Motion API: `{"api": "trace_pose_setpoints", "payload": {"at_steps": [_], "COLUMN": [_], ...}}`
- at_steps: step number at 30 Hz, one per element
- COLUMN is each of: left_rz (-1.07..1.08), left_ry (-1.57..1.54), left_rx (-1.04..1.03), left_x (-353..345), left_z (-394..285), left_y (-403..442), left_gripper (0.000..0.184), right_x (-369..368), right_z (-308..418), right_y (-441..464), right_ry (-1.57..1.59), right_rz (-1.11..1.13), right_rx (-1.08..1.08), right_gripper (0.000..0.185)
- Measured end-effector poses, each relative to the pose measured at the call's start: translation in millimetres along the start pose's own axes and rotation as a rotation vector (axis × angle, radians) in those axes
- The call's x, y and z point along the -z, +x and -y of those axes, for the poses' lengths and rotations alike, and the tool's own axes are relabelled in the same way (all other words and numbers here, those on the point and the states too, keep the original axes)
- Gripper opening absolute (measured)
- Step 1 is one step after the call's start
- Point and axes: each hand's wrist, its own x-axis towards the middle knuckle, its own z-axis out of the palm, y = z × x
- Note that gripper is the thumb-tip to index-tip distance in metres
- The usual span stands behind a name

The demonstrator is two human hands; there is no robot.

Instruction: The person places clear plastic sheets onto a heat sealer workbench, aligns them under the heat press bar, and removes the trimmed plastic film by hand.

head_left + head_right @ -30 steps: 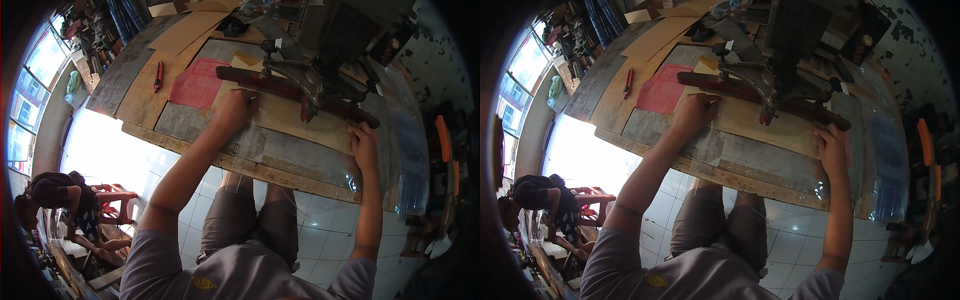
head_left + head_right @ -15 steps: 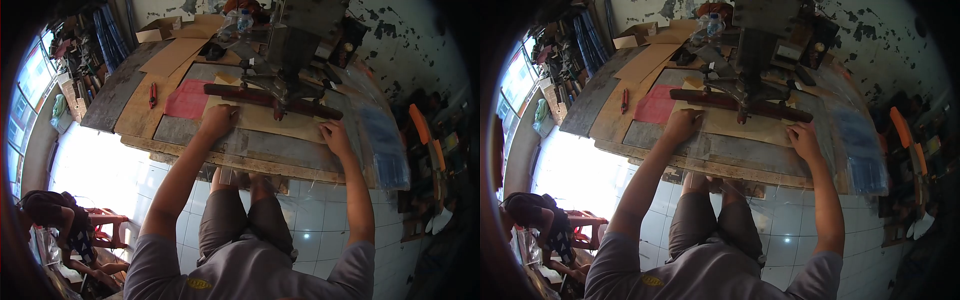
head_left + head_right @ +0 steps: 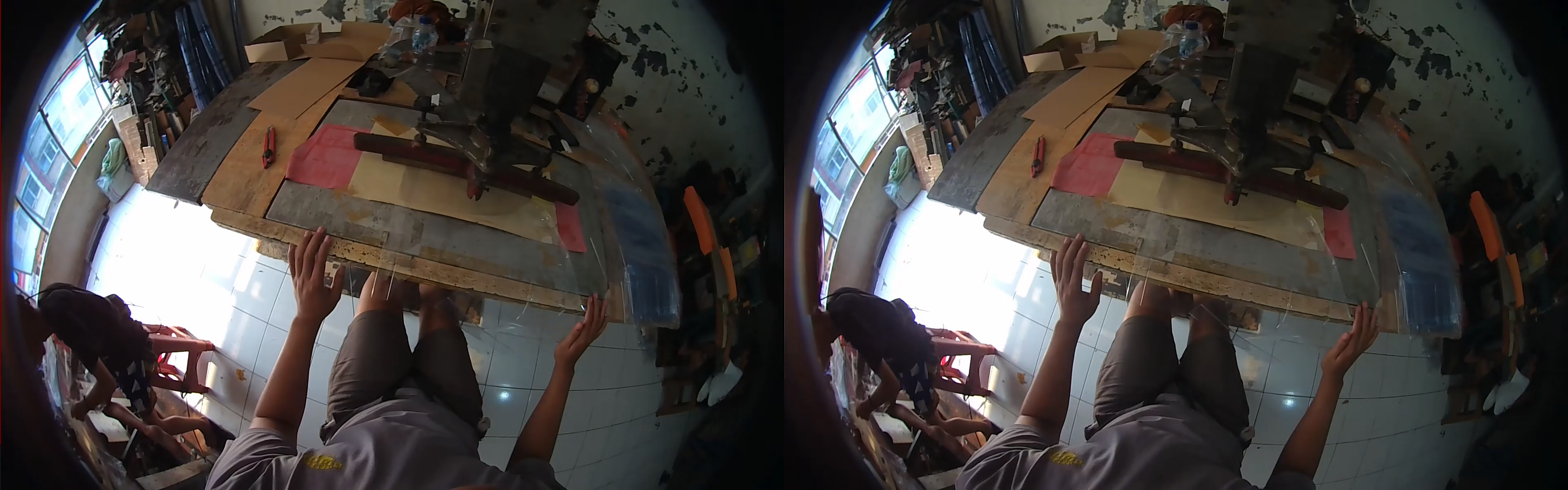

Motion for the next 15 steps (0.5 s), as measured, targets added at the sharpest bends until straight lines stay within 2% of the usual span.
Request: {"api": "trace_pose_setpoints", "payload": {"at_steps": [2, 6, 10, 15], "left_rz": [-0.018, -0.262, -0.391, -0.361], "left_ry": [0.006, -0.017, 0.019, 0.043], "left_rx": [0.004, -0.006, -0.027, -0.079], "left_x": [-9.2, -60.5, -83.2, -83.5], "left_z": [2.5, 15.1, 22.4, 34.7], "left_y": [-5.1, -16.7, -15.1, -19.3], "left_gripper": [0.057, 0.058, 0.054, 0.057], "right_x": [-18.4, -57.1, -66.9, -69.1], "right_z": [-3.3, -5.1, -4.5, -6.7], "right_y": [-5.8, -6.7, -12.0, -12.9], "right_ry": [-0.014, -0.004, 0.051, 0.055], "right_rz": [-0.102, -0.332, -0.359, -0.362], "right_rx": [-0.014, -0.069, -0.129, -0.126], "right_gripper": [0.057, 0.057, 0.061, 0.065]}}
